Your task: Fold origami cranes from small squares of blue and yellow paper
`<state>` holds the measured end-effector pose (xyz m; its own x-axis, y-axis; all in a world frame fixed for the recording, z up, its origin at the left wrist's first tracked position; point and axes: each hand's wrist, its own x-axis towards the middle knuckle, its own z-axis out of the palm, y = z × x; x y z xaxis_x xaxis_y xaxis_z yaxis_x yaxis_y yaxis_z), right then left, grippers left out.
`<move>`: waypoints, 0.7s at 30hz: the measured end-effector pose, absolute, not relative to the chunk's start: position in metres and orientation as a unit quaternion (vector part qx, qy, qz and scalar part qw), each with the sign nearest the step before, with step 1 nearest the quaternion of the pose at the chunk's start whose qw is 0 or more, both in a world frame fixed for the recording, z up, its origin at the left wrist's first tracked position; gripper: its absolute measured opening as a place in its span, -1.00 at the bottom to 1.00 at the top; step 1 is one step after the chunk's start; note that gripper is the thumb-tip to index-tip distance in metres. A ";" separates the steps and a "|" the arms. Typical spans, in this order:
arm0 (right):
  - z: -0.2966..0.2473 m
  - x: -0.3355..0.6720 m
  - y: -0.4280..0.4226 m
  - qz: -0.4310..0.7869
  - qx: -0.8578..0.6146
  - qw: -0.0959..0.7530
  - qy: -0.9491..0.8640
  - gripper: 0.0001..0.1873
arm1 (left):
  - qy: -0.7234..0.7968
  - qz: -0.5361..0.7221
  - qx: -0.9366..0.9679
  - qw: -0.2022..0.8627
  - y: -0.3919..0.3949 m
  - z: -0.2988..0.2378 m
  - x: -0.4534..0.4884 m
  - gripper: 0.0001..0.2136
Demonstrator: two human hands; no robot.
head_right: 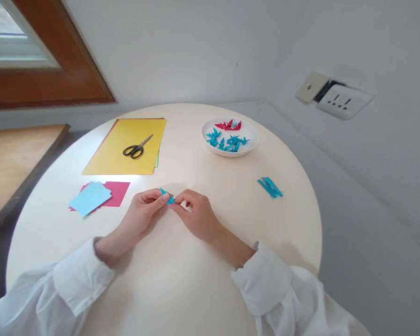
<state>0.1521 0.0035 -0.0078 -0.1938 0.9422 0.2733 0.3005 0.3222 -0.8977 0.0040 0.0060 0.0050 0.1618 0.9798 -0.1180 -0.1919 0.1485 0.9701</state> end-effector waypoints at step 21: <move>0.000 0.160 0.004 0.181 -0.454 0.476 -0.731 -0.91 | 0.431 0.493 0.423 0.626 0.005 0.011 0.008 -0.75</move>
<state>0.1603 0.0043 -0.0002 -0.1334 0.8366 0.5314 0.4907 0.5216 -0.6979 0.0080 0.0052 0.0110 0.1421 0.9822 -0.1228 -0.2539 0.1560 0.9546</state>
